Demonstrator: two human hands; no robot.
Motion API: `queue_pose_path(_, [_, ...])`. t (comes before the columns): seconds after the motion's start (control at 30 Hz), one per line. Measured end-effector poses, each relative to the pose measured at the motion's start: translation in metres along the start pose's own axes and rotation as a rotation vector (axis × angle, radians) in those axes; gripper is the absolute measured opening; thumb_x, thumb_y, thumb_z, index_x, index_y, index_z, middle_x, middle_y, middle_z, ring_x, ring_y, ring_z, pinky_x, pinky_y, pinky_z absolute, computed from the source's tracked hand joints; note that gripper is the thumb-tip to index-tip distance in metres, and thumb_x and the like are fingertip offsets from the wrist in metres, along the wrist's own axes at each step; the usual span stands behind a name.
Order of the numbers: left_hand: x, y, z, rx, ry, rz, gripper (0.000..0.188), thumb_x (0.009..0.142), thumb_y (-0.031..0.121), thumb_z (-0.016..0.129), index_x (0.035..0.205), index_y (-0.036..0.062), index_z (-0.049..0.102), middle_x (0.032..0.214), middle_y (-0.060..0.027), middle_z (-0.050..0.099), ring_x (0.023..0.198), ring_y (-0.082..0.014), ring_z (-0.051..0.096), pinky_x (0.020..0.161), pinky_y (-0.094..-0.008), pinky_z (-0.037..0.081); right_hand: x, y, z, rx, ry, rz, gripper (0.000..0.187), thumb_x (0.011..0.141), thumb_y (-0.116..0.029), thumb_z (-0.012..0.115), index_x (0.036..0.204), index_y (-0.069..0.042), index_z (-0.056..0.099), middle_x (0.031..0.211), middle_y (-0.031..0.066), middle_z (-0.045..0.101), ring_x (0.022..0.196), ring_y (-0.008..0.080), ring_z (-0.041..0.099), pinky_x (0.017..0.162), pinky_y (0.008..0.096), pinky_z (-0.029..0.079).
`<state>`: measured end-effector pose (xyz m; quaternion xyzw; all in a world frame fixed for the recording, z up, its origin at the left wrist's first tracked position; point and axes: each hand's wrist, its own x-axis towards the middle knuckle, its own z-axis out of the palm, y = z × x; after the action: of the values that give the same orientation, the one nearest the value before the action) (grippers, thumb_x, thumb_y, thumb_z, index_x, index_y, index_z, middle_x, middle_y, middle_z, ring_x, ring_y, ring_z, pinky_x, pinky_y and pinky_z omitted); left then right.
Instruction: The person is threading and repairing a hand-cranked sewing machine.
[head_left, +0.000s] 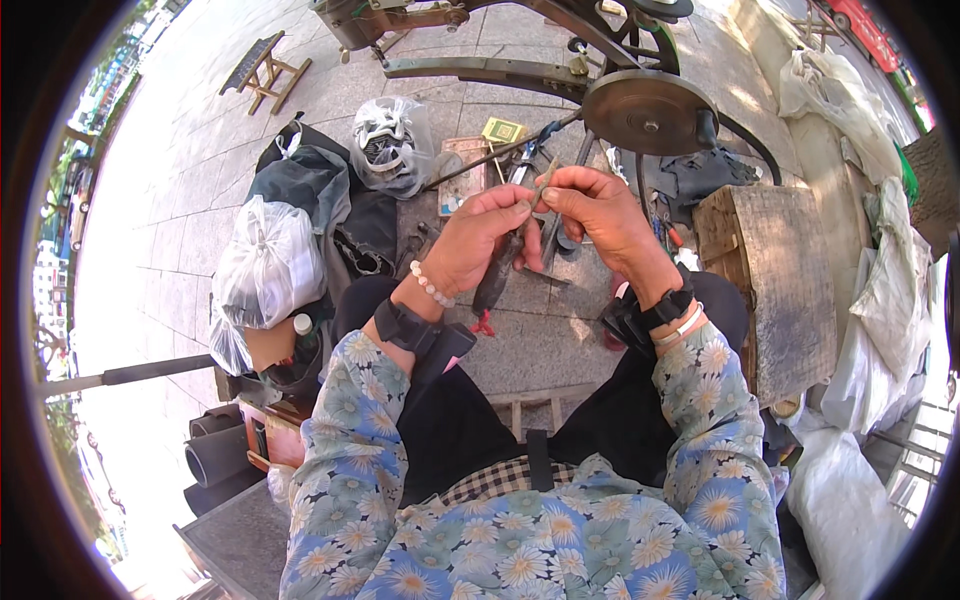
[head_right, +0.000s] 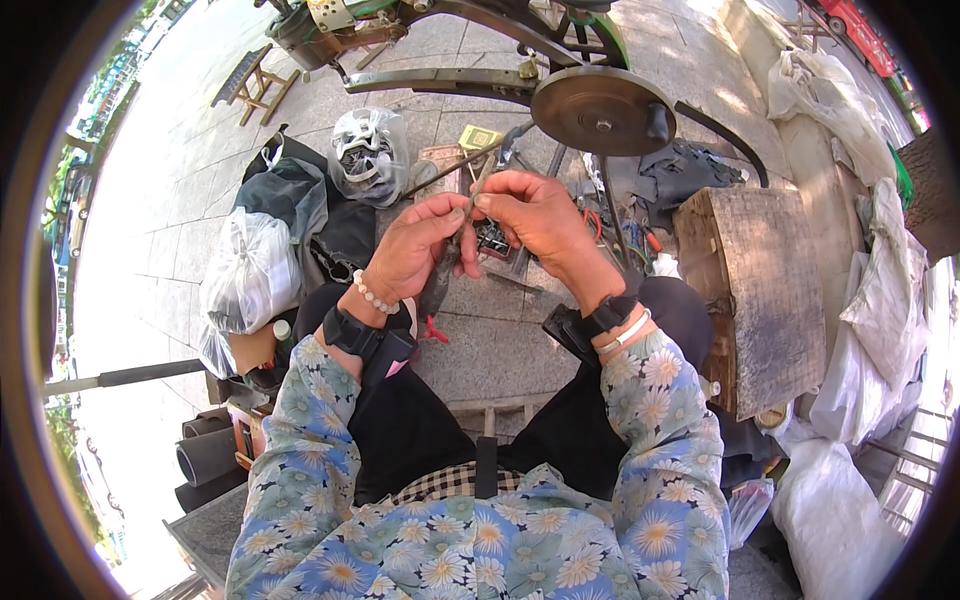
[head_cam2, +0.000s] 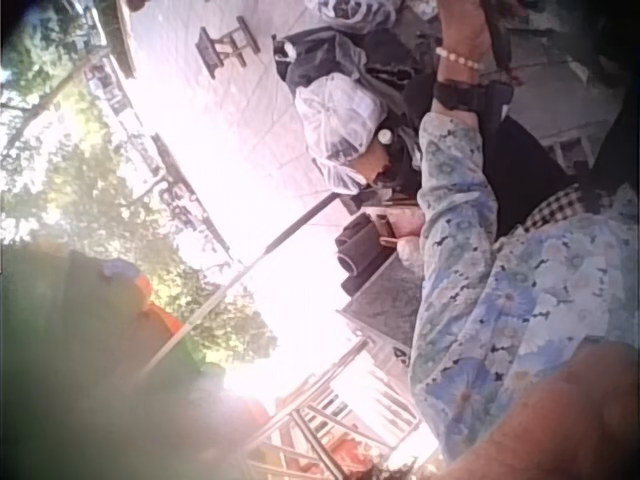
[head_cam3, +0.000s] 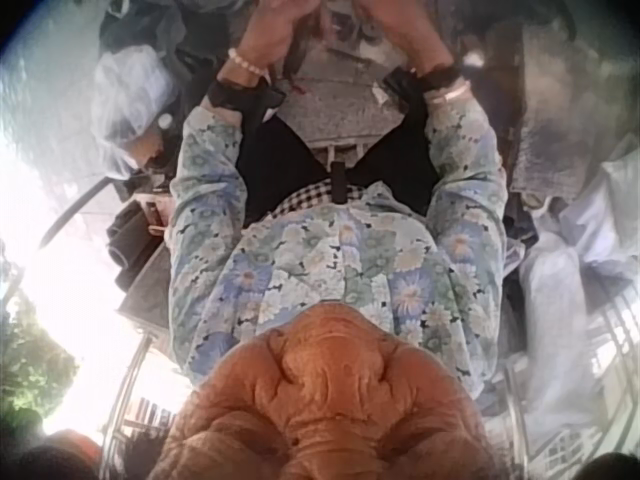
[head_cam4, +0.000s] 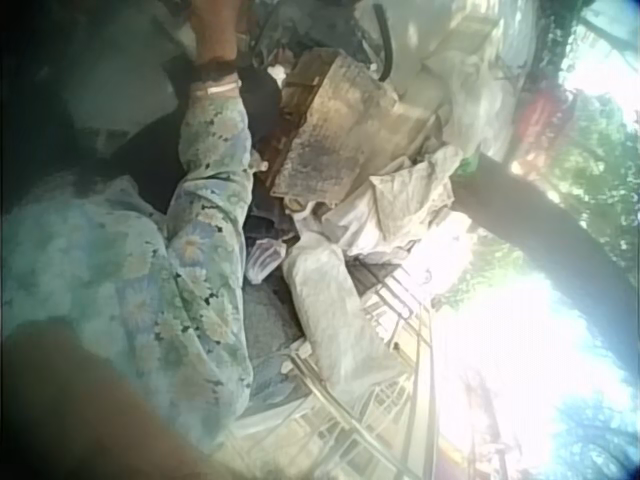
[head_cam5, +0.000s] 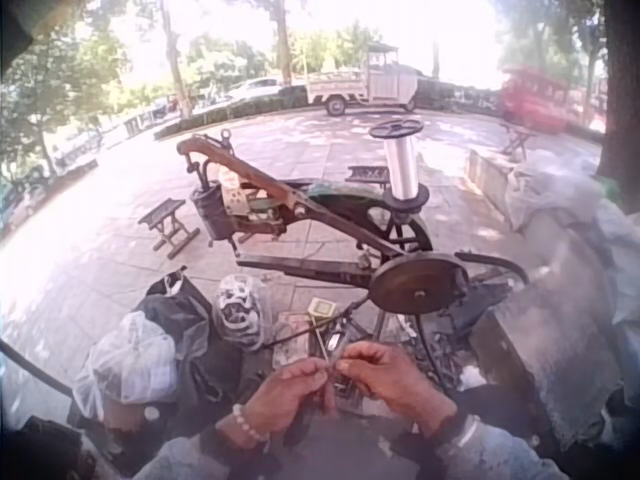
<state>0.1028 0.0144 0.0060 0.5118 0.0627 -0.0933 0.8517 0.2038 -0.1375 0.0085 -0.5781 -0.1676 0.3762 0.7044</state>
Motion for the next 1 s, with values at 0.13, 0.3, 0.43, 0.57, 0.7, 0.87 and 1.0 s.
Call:
queue_pose_path(0.13, [0.002,-0.005,-0.003,0.071,0.075,-0.001,0.019,0.090,0.016,0.049,0.099,0.0007,0.055,0.072,-0.0063,0.059,0.064,-0.0155,0.060,0.057,-0.0230,0.045,-0.002,0.001,0.000,0.012,-0.009,0.001,0.015,0.080,-0.010,0.062,0.092,0.000,0.061,0.074,0.0029,0.061,0.049,0.0040,0.044,0.044,0.0174,0.034])
queue_pose_path(0.3, [0.006,-0.014,-0.003,0.218,0.193,0.177,0.009,0.082,0.011,0.060,0.085,0.0018,0.060,0.071,-0.0012,0.059,0.060,-0.0067,0.055,0.053,-0.0190,0.042,-0.001,0.007,0.002,0.010,0.034,0.033,0.013,0.081,-0.010,0.063,0.090,-0.001,0.061,0.070,-0.0005,0.056,0.049,0.0046,0.043,0.045,0.0177,0.034])
queue_pose_path(0.43, [0.004,-0.012,-0.004,0.367,0.230,0.127,0.008,0.082,0.007,0.060,0.088,0.0013,0.060,0.076,0.0009,0.059,0.065,-0.0046,0.053,0.057,-0.0184,0.043,0.001,0.007,0.004,0.050,0.034,0.035,0.015,0.080,-0.008,0.061,0.091,0.001,0.061,0.068,-0.0005,0.057,0.047,0.0037,0.045,0.041,0.0175,0.032])
queue_pose_path(0.57, [0.005,-0.012,-0.005,0.454,0.253,0.146,0.007,0.081,0.007,0.061,0.086,0.0020,0.060,0.075,0.0020,0.058,0.064,-0.0036,0.051,0.057,-0.0174,0.041,0.002,0.007,0.003,0.024,0.003,0.051,0.013,0.083,-0.012,0.060,0.091,-0.002,0.060,0.068,-0.0011,0.055,0.048,0.0048,0.042,0.044,0.0181,0.032])
queue_pose_path(0.7, [0.005,-0.013,-0.006,0.436,0.270,0.148,0.008,0.080,0.007,0.062,0.086,0.0015,0.060,0.076,0.0024,0.058,0.065,-0.0025,0.050,0.056,-0.0172,0.040,0.002,0.007,0.005,0.032,-0.011,0.054,0.013,0.083,-0.012,0.060,0.090,-0.001,0.060,0.068,-0.0005,0.055,0.047,0.0050,0.043,0.044,0.0181,0.032])
queue_pose_path(0.87, [0.006,-0.011,-0.004,0.604,0.288,0.105,0.009,0.080,0.007,0.063,0.085,-0.0006,0.062,0.077,0.0026,0.059,0.067,-0.0018,0.049,0.059,-0.0165,0.039,0.003,0.010,0.003,0.057,0.009,0.052,0.014,0.080,-0.009,0.059,0.089,0.001,0.061,0.069,0.0009,0.057,0.046,0.0042,0.046,0.040,0.0177,0.032])
queue_pose_path(1.0, [0.008,-0.014,-0.007,0.590,0.308,0.214,0.008,0.080,0.008,0.063,0.083,0.0003,0.063,0.073,0.0040,0.058,0.065,-0.0011,0.047,0.057,-0.0169,0.037,0.006,0.010,0.004,0.144,0.003,0.080,0.013,0.082,-0.012,0.057,0.088,-0.001,0.061,0.070,0.0025,0.058,0.046,0.0054,0.046,0.041,0.0182,0.033])
